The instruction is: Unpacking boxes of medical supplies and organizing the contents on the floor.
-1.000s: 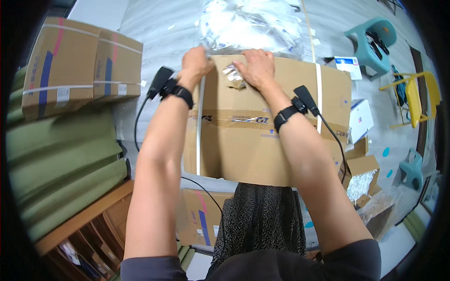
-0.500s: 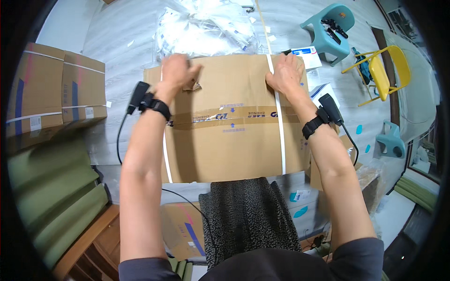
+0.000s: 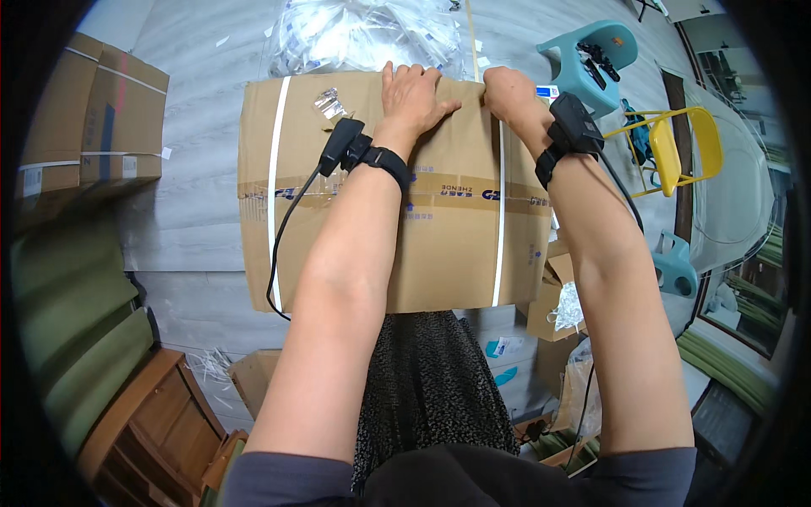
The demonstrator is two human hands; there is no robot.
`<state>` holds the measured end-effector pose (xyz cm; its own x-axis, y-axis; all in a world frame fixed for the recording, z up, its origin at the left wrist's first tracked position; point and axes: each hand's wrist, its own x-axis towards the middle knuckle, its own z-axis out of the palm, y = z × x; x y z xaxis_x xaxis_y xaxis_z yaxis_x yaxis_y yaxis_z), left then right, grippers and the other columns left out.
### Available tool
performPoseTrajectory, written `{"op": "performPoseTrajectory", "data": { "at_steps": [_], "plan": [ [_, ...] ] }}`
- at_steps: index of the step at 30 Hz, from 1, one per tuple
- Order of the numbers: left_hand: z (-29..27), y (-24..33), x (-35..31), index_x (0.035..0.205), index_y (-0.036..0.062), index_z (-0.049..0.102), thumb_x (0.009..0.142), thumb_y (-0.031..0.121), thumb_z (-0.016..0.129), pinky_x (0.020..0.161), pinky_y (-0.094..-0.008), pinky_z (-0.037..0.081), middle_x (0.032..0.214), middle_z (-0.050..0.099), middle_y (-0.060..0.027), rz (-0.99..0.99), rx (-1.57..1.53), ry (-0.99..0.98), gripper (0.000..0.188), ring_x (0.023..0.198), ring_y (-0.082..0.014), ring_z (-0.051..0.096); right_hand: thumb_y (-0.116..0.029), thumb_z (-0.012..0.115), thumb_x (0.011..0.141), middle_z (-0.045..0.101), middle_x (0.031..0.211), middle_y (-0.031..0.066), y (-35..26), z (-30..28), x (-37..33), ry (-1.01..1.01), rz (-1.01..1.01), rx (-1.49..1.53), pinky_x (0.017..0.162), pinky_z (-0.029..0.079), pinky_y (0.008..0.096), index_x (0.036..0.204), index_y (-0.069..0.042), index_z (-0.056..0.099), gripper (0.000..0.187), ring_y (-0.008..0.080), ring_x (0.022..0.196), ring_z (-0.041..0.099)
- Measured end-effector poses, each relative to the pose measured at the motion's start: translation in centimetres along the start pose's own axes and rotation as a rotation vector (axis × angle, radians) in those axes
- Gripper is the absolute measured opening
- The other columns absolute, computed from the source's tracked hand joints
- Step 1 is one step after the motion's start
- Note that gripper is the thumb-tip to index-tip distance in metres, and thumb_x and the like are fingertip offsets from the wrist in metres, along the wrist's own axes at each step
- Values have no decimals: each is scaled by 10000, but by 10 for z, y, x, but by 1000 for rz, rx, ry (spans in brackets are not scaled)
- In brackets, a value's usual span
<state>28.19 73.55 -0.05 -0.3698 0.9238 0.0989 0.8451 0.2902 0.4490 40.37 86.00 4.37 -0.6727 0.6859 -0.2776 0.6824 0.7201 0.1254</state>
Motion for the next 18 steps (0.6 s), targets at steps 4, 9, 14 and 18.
{"op": "performPoseTrajectory", "data": {
  "at_steps": [4, 9, 14, 18],
  "plan": [
    [-1, 2, -5, 1143, 138, 619, 737, 549, 648, 1108, -479, 159, 1074, 605, -98, 14, -21, 50, 579, 1112, -264, 499, -109, 585, 722, 650, 978, 194, 25, -2, 4, 80, 60, 62, 792, 505, 414, 936, -18, 640, 239, 364, 919, 626],
    [-5, 8, -12, 1138, 147, 622, 726, 505, 680, 1122, -486, 128, 1076, 601, -75, 30, -70, 61, 549, 1119, -238, 491, -144, 606, 688, 650, 960, 207, 50, -7, 11, 3, 165, 196, 815, 499, 412, 984, -17, 646, 325, 360, 917, 627],
    [3, -3, -10, 1125, 151, 625, 732, 453, 694, 1123, -513, 113, 1117, 587, -63, 77, -97, 99, 501, 1145, -226, 483, -168, 660, 641, 651, 1010, 205, 92, -12, -8, 1, 271, 171, 817, 497, 377, 989, -5, 660, 384, 338, 971, 621],
    [-4, -48, -20, 1140, 102, 602, 773, 314, 685, 1070, -442, 277, 1146, 582, -87, 206, -259, 107, 431, 1164, -268, 483, -189, 646, 776, 661, 914, 173, 116, 16, -101, 475, 207, 503, 722, 493, 374, 934, -24, 661, 229, 278, 850, 641]
  ]
}}
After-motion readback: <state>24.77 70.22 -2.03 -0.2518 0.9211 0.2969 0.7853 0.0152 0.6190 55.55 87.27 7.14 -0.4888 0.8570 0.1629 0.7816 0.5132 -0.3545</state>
